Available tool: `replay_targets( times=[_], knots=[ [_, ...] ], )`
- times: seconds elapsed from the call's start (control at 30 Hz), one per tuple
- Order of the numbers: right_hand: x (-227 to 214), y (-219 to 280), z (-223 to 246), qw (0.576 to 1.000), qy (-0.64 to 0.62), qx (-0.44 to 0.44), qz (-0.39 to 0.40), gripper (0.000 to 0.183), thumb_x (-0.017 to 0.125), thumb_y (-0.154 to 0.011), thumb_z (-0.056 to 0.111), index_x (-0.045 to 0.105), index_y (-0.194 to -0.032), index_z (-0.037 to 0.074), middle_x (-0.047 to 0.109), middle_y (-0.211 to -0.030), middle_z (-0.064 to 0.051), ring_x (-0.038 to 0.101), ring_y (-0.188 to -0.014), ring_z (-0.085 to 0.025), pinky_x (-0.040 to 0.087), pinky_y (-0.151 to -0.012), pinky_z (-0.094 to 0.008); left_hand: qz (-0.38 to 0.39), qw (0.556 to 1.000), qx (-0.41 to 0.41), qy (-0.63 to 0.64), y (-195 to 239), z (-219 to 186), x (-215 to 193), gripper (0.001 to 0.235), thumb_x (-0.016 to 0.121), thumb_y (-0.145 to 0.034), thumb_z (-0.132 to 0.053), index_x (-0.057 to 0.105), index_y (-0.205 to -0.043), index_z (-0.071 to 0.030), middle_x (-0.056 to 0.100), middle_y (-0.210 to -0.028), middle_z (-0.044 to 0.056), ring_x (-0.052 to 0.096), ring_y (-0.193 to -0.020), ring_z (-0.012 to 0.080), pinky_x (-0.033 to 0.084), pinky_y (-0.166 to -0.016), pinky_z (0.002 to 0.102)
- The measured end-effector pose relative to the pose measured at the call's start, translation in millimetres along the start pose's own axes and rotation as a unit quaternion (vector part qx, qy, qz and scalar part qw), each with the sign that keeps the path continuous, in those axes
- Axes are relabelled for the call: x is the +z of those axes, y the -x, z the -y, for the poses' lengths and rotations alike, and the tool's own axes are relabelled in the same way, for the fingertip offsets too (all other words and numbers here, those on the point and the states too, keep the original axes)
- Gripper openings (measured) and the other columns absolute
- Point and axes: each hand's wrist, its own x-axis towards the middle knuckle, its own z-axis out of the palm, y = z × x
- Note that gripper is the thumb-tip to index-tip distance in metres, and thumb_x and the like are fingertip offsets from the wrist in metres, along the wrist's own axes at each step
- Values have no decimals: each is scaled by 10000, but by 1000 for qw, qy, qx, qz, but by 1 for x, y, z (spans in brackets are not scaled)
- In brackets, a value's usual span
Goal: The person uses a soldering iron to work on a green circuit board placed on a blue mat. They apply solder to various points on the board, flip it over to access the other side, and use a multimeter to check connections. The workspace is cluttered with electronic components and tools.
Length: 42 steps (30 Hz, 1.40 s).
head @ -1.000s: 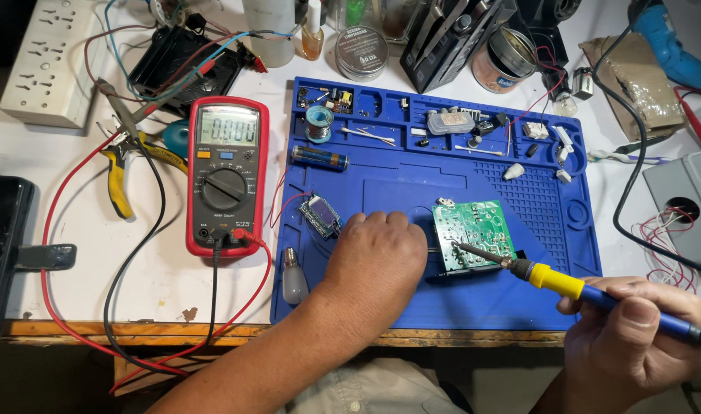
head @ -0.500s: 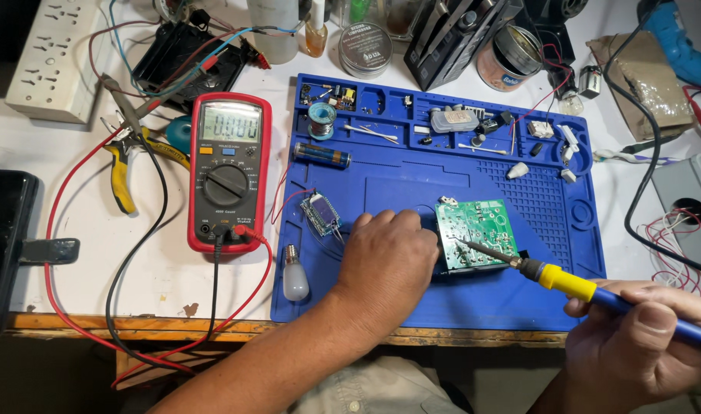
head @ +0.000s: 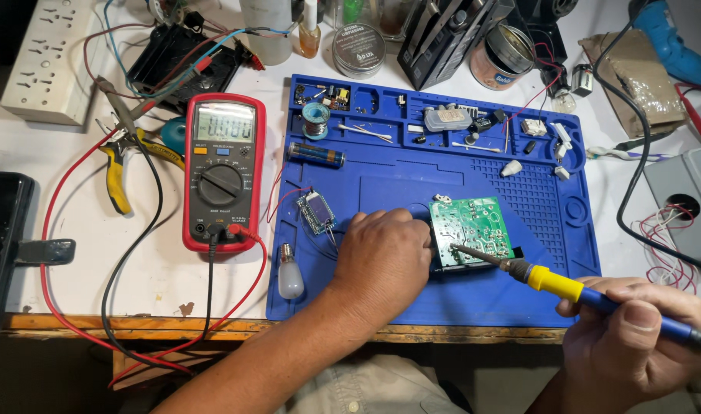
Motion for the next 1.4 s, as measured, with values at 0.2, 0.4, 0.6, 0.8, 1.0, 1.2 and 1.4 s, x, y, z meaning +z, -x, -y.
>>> replay_targets(
  times=[0.2, 0.4, 0.6, 0.8, 1.0, 1.2, 1.4],
  knots=[
    [5, -1, 6, 1000, -2, -1, 13, 462, 664, -1269, 461, 508, -1188, 33, 522, -920, -166, 659, -735, -333, 592, -619, -389, -35, 999, 12, -11, 0, -1, 4, 171, 710, -903, -195, 732, -740, -145, 702, -812, 79, 683, -768, 410, 477, -735, 603],
    [2, -4, 1, 999, -15, -21, 28, 460, 653, -1233, 423, 494, -1133, 3, 488, -849, -176, 635, -687, -354, 562, -618, -424, -52, 998, 18, -20, 0, 0, 8, 157, 693, -872, -167, 699, -720, -128, 691, -797, 94, 670, -748, 421, 462, -712, 607],
    [2, -3, 5, 999, -13, -20, 22, 439, 644, -1266, 417, 475, -1183, 20, 482, -907, -171, 679, -758, -377, 573, -623, -411, -55, 998, 11, -34, -2, -1, 11, 100, 696, -819, -173, 723, -735, -125, 711, -806, 106, 682, -752, 433, 474, -714, 615],
    [2, -3, 4, 999, -19, -8, 27, 418, 650, -1255, 392, 503, -1154, 14, 494, -867, -183, 671, -746, -365, 577, -620, -405, -50, 998, 6, -49, -4, -3, 11, 105, 695, -828, -172, 754, -746, -141, 728, -802, 100, 699, -752, 435, 484, -702, 613],
    [3, -5, 8, 999, -2, -25, 45, 423, 606, -1287, 384, 478, -1167, -1, 483, -869, -193, 675, -740, -384, 563, -617, -415, -42, 997, 3, -66, -6, -5, 11, 95, 708, -815, -172, 775, -751, -150, 737, -795, 101, 707, -741, 440, 484, -690, 619],
    [2, -2, 7, 999, -5, -25, 25, 433, 619, -1307, 378, 448, -1195, -4, 457, -913, -186, 666, -764, -391, 587, -645, -436, -40, 997, 4, -59, -5, -7, 7, 95, 696, -805, -174, 774, -758, -145, 741, -804, 108, 708, -746, 447, 487, -697, 626],
    [6, -3, 13, 999, 18, -33, 36, 465, 607, -1301, 417, 453, -1201, -10, 447, -873, -187, 650, -730, -376, 570, -649, -423, -42, 998, 7, -52, -5, -6, 7, 83, 692, -802, -153, 746, -740, -140, 722, -795, 101, 692, -736, 438, 475, -687, 622]
  ],
)
